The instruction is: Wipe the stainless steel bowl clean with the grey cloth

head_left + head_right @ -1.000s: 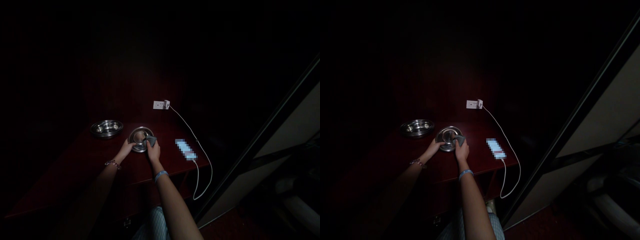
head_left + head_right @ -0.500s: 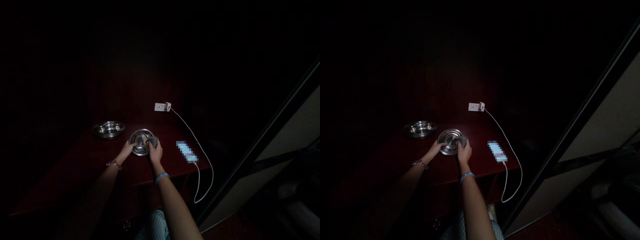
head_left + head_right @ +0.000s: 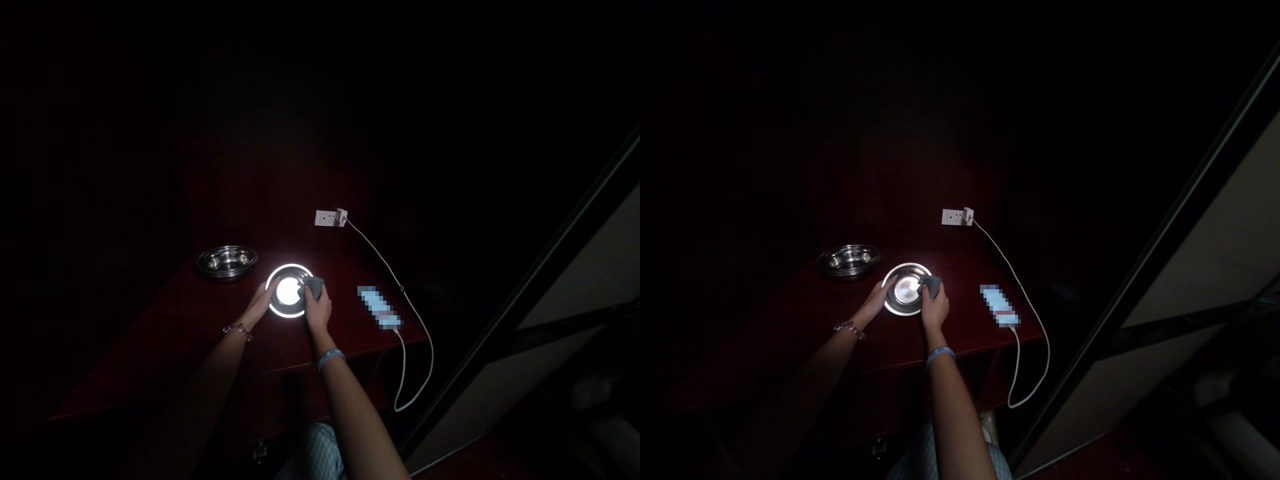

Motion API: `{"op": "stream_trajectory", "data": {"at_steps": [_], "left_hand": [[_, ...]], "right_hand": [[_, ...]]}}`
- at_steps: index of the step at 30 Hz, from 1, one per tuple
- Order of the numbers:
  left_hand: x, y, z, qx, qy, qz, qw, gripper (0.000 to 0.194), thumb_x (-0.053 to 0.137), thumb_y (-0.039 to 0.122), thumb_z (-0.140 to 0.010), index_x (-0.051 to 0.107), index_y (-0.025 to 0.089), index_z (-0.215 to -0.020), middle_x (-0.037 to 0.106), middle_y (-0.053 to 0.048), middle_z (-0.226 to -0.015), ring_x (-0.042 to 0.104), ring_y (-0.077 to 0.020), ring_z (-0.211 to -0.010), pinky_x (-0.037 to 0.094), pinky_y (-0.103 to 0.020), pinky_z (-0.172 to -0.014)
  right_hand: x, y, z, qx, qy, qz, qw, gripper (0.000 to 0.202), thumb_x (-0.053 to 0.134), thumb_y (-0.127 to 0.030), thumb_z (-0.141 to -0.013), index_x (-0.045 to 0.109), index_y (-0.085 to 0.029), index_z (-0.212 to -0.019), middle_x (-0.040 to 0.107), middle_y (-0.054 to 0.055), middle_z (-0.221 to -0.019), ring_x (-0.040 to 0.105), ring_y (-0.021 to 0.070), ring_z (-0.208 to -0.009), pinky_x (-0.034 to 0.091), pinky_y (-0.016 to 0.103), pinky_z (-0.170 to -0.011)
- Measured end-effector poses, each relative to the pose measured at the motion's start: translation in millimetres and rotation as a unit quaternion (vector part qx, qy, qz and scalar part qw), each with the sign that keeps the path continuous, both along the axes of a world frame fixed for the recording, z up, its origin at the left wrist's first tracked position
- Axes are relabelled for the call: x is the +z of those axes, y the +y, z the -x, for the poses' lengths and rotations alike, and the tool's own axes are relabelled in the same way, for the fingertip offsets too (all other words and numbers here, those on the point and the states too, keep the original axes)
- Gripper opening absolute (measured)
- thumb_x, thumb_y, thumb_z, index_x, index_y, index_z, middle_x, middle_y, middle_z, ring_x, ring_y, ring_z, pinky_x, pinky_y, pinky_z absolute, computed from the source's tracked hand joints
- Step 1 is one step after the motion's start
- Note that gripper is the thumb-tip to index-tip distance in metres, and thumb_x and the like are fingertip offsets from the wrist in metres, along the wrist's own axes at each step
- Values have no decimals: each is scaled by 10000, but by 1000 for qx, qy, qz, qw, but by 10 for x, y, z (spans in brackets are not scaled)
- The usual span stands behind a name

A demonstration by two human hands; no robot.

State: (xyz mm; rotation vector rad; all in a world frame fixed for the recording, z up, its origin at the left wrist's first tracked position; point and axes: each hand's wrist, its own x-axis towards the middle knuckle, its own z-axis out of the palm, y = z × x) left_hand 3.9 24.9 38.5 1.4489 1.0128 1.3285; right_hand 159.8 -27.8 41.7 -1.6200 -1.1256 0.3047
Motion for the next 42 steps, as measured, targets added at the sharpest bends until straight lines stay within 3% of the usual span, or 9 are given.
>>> {"op": "stream_trajectory", "data": {"at_steps": [4, 9, 18, 22, 29, 37, 42], "left_hand": [[53, -45, 10, -6, 13, 29, 999, 537, 574, 591, -782, 691, 131, -1033, 754, -117, -951, 672, -296, -983, 497, -362, -898], [62, -61, -23, -38, 8, 3, 999, 582, 555, 619, -790, 686, 122, -1064, 744, -128, -1031, 660, -308, -1051, 470, -399, -971], [-67, -4, -108, -34, -17, 21, 999, 555, 685, 519, -710, 679, 124, -1099, 703, -152, -1190, 599, -328, -1192, 403, -397, -1078], [-74, 8, -112, -39, -29, 23, 999, 643, 721, 529, -655, 657, 107, -1136, 692, -150, -1215, 596, -328, -1199, 396, -416, -1088], [-52, -11, -108, -72, -14, 17, 997, 580, 704, 489, -695, 652, 108, -1128, 702, -141, -1193, 614, -320, -1168, 402, -442, -1082], [-117, 14, -107, -73, 27, -69, 995, 766, 712, 382, -704, 408, 150, -1368, 557, -135, -1384, 484, -274, -1325, 320, -408, -1153], [-211, 67, -111, -62, 40, -95, 993, 699, 720, 324, -703, 437, 165, -1322, 577, -154, -1345, 475, -310, -1328, 296, -424, -1163]], "right_hand": [[-51, 38, -12, -7, -9, -1, 1000, 426, 581, -401, -877, 639, -163, -1225, 733, 123, -1060, 694, 271, -961, 503, 343, -869], [-73, 67, -17, -8, -4, -10, 1000, 403, 568, -384, -888, 644, -154, -1209, 736, 135, -1049, 702, 272, -939, 508, 339, -847], [-95, 110, -40, -12, 46, -38, 998, 337, 593, -359, -852, 664, -195, -1137, 747, 92, -1011, 704, 237, -893, 508, 295, -798], [-78, 105, -37, -14, 54, -33, 998, 327, 603, -342, -841, 665, -206, -1132, 747, 85, -1009, 699, 241, -903, 502, 302, -803], [-38, 82, -41, -25, 66, -24, 997, 321, 616, -353, -835, 677, -206, -1114, 746, 86, -1005, 695, 248, -910, 494, 301, -797], [-48, 103, -44, -55, 71, -27, 996, 314, 600, -373, -848, 684, -183, -1083, 747, 104, -993, 697, 248, -890, 493, 290, -778], [-42, 91, -40, -47, 56, -24, 997, 316, 606, -372, -844, 688, -188, -1088, 748, 102, -990, 700, 255, -888, 496, 298, -776]]}}
